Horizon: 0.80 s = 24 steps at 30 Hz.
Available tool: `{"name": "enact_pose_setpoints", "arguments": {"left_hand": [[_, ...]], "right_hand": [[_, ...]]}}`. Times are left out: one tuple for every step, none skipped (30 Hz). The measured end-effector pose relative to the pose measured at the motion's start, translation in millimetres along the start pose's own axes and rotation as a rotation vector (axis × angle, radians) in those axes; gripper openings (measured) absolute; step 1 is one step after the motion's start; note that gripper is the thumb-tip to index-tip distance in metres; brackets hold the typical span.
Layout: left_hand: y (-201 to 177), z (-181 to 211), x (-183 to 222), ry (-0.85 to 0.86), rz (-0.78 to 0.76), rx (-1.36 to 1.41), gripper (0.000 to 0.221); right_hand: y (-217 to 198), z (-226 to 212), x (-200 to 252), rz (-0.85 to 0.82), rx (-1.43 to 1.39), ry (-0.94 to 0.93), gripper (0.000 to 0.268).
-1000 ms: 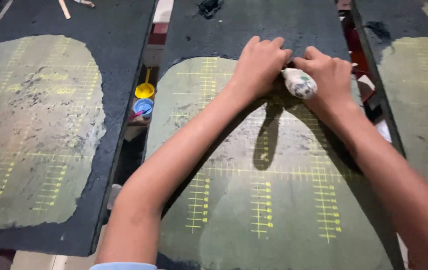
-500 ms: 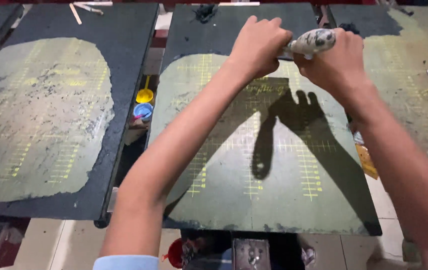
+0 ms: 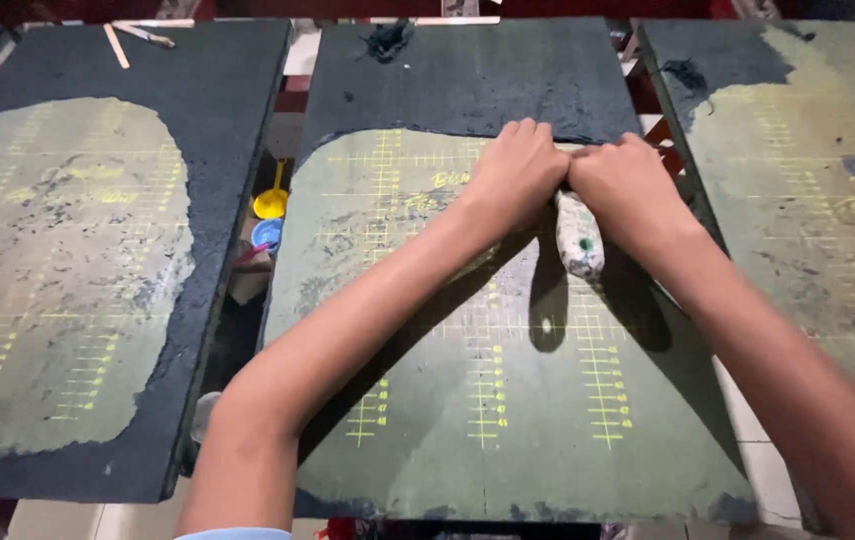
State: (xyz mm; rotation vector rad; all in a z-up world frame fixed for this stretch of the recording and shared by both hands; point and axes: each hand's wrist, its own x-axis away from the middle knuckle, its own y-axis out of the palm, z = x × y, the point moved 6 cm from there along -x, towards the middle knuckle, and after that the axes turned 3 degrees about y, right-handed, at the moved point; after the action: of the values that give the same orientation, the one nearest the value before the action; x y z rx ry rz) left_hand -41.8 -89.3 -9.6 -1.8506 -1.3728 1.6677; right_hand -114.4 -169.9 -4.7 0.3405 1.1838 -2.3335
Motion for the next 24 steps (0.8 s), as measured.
{"name": "enact_pose_setpoints", "arguments": {"left_hand": [[10.5,-1.4,1.3,-0.005,0.08,-0.026,0.017],[6.0,-5.2,-1.8,-0.009,0.067,-0.021,0.017],[7.0,-10.8,-8.2,0.006,-0.038,0.009,0.002],[7.1,-15.8,-14.0,0.022,-0.142,0.038,0.016],[13.7,-20.6,-18.6,0.021,-0.149,0.042,0.016],[16.9,-24.2,-22.1,0.013,-0.13,0.028,0.015],[18.3,-21.8,-23.0,0.01,-0.113,0.022,0.015],[19.2,-23.8,-22.4,0.014,-0.121,0.032,0.015],[16.8,-30.1,-27.7,-0.001,-0.142,0.088,0.005],[11.7,-35.0,-31.8,-0.016,-0.163,0.144,0.014],[14.5,-37.4,-37.9,-0.02,-0.157,0.144,0.014],[17.5,-40.7,-43.4,-0.044,-0.16,0.142,0.017],[22.2,-44.6,-43.5,-0.064,-0.176,0.138,0.02],[16.2,-36.0,-36.8,-0.063,-0.183,0.136,0.02],[12.2,-37.4,-44.0,-0.083,-0.264,0.158,0.019],[8.7,-40.1,-52.5,-0.103,-0.344,0.18,0.019],[-3.2,-35.8,-56.1,-0.099,-0.33,0.173,0.019],[-15.5,-29.5,-60.8,-0.048,-0.273,0.155,0.011],[-23.1,-17.7,-55.9,-0.001,-0.231,0.15,0.014],[-23.5,-12.6,-57.3,-0.002,-0.233,0.155,0.014],[-24.6,-4.9,-59.4,0.032,-0.212,0.16,0.018],[-25.7,2.3,-62.3,0.067,-0.191,0.165,0.032],[-22.1,6.7,-62.7,0.073,-0.181,0.16,0.032],[-15.6,10.1,-63.4,0.067,-0.196,0.173,0.022]], "right_hand": [[-3.3,-4.8,-6.7,0.0,0.056,-0.011,0.018],[-8.7,-1.8,-13.3,-0.007,0.043,-0.014,0.018],[-3.0,6.1,-22.0,-0.199,-0.041,0.026,0.022],[1.7,13.2,-28.2,-0.39,-0.126,0.067,0.029],[-0.2,16.0,-34.3,-0.394,-0.132,0.066,0.029],[-2.3,20.7,-37.7,-0.43,-0.144,0.115,0.025],[-7.5,23.5,-34.8,-0.474,-0.157,0.169,0.023],[-1.5,24.2,-33.2,-0.485,-0.163,0.173,0.023],[-3.4,31.5,-37.0,-0.425,-0.258,0.213,0.007],[-8.1,38.2,-39.5,-0.362,-0.352,0.252,0.012],[-13.8,40.0,-44.5,-0.361,-0.347,0.248,0.012],[-16.2,45.4,-46.8,-0.409,-0.39,0.341,0.015],[-16.1,44.9,-47.8,-0.458,-0.448,0.438,0.025],[-20.1,36.9,-38.9,-0.458,-0.456,0.438,0.025],[-25.8,41.1,-40.2,-0.447,-0.453,0.436,0.024],[-30.6,46.9,-43.1,-0.436,-0.449,0.433,0.026],[-44.2,53.2,-36.7,-0.424,-0.44,0.437,0.026],[-55.6,60.0,-30.2,-0.4,-0.475,0.464,0.02],[-63.6,59.2,-17.7,-0.393,-0.521,0.487,0.014],[-71.1,59.8,-14.1,-0.398,-0.521,0.486,0.014],[-76.8,59.9,-9.3,-0.428,-0.521,0.482,0.013],[-82.3,60.7,-5.1,-0.458,-0.522,0.479,0.014],[-79.4,63.8,-2.0,-0.45,-0.513,0.484,0.014],[-72.9,66.5,2.0,-0.489,-0.509,0.491,0.01]]}}
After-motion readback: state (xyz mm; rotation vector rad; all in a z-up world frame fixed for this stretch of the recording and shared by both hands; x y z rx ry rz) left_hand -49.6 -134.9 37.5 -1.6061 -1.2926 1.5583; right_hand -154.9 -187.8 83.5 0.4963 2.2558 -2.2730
